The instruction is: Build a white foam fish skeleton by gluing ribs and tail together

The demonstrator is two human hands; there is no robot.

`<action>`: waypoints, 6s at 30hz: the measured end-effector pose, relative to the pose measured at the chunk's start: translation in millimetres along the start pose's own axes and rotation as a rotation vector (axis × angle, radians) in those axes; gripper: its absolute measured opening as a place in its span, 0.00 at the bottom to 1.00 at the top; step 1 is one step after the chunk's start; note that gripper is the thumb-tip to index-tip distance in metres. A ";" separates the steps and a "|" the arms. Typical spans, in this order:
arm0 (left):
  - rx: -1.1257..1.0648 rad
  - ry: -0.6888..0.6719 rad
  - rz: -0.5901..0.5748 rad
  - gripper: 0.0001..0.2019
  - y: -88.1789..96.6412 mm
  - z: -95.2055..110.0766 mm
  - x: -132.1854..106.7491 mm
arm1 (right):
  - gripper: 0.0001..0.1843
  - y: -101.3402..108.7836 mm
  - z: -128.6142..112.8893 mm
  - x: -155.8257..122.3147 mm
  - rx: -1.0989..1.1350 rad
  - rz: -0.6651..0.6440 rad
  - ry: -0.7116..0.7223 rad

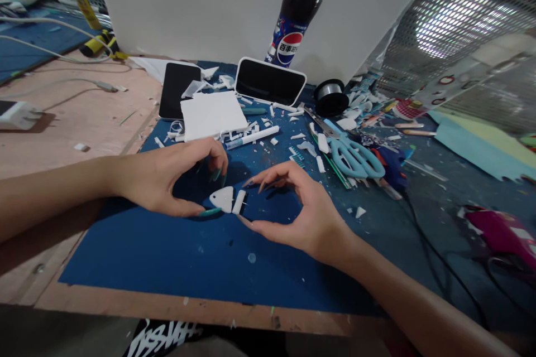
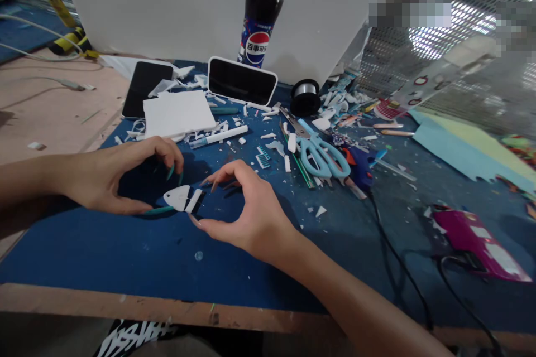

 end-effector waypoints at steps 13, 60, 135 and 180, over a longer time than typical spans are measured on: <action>0.041 -0.006 0.083 0.25 -2.9 10.7 0.4 | 0.17 -0.6 -1.7 -4.4 -0.100 0.037 -0.020; 0.060 -0.022 0.097 0.22 -3.4 8.1 -2.1 | 0.07 -19.8 -24.6 -5.7 -0.841 0.294 -0.011; 0.009 -0.075 0.034 0.24 -4.7 10.3 0.0 | 0.22 -16.4 -20.3 -6.5 -0.444 0.070 0.094; 0.044 -0.109 0.025 0.24 -4.2 10.7 -0.2 | 0.13 -8.9 -27.8 -12.9 -0.483 0.178 0.064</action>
Point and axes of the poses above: each hand's wrist, its own x-axis towards the middle knuckle, its own y-axis out of the back of the hand, z = x × y, the point moved 9 cm from there along x, towards the middle knuckle, and after that the axes turned 12 degrees about -z, right-handed, at the moved point
